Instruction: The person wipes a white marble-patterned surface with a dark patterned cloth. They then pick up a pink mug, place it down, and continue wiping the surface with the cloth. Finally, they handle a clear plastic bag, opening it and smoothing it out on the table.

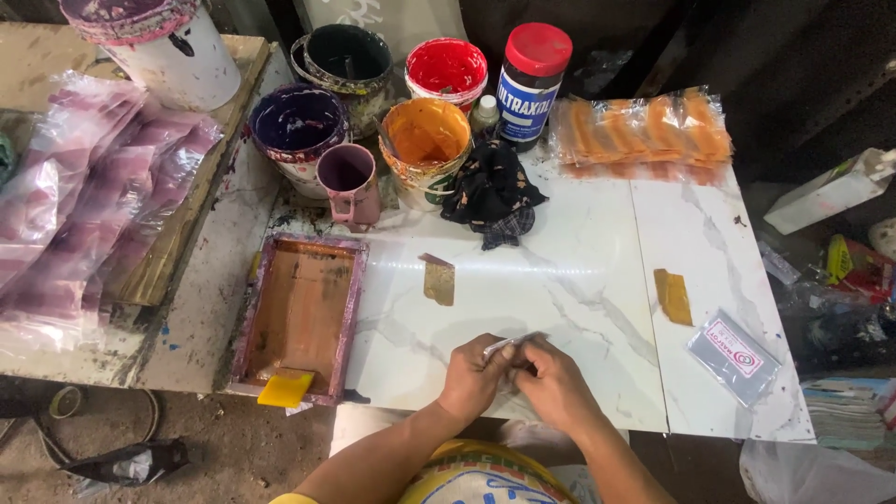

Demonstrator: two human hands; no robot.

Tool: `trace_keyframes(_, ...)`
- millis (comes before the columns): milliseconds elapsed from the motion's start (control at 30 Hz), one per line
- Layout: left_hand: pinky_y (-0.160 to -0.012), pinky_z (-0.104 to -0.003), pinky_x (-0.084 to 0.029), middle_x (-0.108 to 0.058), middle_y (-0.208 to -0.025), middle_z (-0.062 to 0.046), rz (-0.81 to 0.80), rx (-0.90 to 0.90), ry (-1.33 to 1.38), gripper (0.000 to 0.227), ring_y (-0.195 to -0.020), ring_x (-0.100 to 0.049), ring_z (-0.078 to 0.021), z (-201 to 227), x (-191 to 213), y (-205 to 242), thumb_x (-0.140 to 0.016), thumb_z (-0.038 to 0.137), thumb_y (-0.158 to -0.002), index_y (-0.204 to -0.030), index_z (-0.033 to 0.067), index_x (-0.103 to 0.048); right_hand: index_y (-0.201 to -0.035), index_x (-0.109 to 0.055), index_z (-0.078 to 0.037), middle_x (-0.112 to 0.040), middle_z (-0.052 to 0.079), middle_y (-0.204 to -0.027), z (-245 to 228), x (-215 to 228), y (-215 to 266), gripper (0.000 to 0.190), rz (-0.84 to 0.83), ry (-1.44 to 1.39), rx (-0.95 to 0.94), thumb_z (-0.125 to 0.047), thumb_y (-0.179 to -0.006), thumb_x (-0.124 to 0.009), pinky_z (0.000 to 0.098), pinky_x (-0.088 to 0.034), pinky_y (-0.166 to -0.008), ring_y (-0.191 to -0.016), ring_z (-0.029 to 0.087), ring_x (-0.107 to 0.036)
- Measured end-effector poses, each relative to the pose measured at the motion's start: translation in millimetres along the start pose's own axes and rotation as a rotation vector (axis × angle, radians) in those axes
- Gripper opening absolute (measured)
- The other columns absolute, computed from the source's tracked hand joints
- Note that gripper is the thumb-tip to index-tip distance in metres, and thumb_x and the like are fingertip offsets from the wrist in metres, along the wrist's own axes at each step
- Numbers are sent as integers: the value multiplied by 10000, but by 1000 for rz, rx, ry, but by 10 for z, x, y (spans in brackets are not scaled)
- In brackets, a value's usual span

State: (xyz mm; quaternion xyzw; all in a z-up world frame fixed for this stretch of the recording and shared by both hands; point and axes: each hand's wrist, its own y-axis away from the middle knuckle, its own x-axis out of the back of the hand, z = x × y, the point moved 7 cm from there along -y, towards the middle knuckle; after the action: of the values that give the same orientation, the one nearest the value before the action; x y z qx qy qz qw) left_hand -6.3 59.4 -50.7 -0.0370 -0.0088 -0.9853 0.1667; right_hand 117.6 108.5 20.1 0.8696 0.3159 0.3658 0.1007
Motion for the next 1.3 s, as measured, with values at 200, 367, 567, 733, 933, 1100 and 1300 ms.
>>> trace_keyframes(200,-635,-314,-494,-678,-757,-24,-68,15,-37,371,-708,-639,-142,39,-31,-18,-648,426,-991,-809,104,-675,-775,-677,-91,-653,48,-707,183,41,30,238,-62,-155,-84,-166,-989,-605,286,-460,-686,-689,163,-612)
trace_keyframes(367,-542,-407,-437,-619,-666,-48,-96,-82,-481,380,-587,-574,-247,-67,-102,-168,-576,389,-1022,-760,113,-583,-847,-706,-120,-695,-7,-777,183,-18,-16,113,-2,-46,-88,-191,-922,-660,290,-473,-677,-712,137,-602)
trace_keyframes(567,-375,-421,-387,-601,-629,-51,48,-506,-744,374,-457,-537,-268,114,-144,-200,-575,368,-1048,-775,113,-577,-706,-632,-102,-623,-27,-650,452,-106,-193,160,205,-162,329,-86,-862,-661,295,-429,-612,-639,116,-528)
trace_keyframes(733,-425,-455,-421,-624,-634,-70,-53,-378,-737,404,-490,-574,-311,77,-167,-242,-538,403,-1049,-787,97,-574,-652,-460,-105,-458,-23,-598,391,-62,-90,297,216,-227,569,-18,-869,-643,300,-353,-563,-588,115,-406)
trace_keyframes(933,-511,-474,-470,-674,-645,-100,-123,-214,-772,477,-547,-615,-343,33,-135,-324,-481,474,-1060,-809,89,-608,-650,-422,-124,-419,-39,-585,849,-157,-140,328,142,-261,533,-43,-864,-656,295,-319,-564,-579,107,-379)
trace_keyframes(1100,-535,-453,-485,-686,-657,-74,-117,-123,-837,466,-569,-637,-319,-58,-11,-433,-523,496,-1046,-815,112,-652,-587,-446,-70,-489,66,-593,806,52,171,270,67,-696,537,-17,-796,-608,312,-353,-494,-540,168,-445)
trace_keyframes(1300,-584,-405,-507,-691,-760,-107,6,74,-472,228,-664,-670,-292,-31,251,-428,-548,203,-1020,-1212,81,-577,-929,-626,-20,-621,156,-1042,1436,205,-50,151,517,-1097,290,108,-852,-617,330,-373,-578,-646,190,-480)
